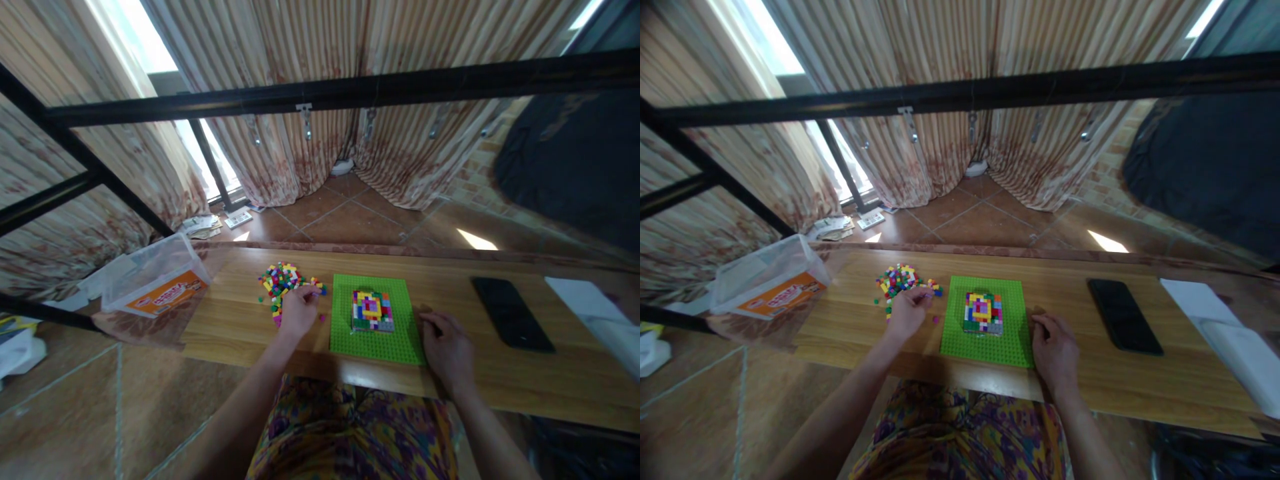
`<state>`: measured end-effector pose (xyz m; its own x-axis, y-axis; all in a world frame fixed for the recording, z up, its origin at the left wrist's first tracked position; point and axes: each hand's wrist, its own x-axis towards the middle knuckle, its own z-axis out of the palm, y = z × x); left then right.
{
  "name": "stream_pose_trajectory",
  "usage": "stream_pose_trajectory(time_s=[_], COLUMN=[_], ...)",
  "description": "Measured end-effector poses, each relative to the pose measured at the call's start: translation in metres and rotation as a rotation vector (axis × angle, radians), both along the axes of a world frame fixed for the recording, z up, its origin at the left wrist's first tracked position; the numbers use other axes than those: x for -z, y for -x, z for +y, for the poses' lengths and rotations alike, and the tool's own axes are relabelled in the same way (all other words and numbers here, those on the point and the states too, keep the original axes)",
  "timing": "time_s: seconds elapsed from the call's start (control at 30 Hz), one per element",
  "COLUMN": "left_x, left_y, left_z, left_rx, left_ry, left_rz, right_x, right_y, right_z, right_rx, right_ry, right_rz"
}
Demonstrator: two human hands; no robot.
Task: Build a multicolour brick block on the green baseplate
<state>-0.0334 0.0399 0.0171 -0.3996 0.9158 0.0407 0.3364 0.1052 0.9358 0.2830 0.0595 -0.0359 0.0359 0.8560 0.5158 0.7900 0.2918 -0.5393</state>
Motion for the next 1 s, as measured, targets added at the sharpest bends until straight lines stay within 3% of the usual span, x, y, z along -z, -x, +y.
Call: stream_pose_trajectory(time_s=[0.37,0.67,0.83,1.0], left_x=[-0.005,0.007,-0.001,-0.012], left_y=[0.003,0.007,0.009,0.012], left_z=[-0.001,0.006,0.005,0.002], left_rx=[0.051,0.035,-0.004,-0.028], left_ry=[0.071,0.097,0.155,0.205], left_rz=[0.229,0.169,0.187,0.348], right_x=[0.002,0.0,-0.001,-0.002], right_y=[0.0,0.001,0.002,0.003], right_z=[0.0,0.0,0.0,-0.001], right_rx=[0.001,0.011,0.004,0.012], right_ry=[0.031,0.042,0.026,0.041], right_rz=[0.031,0.031,0.026,0.037])
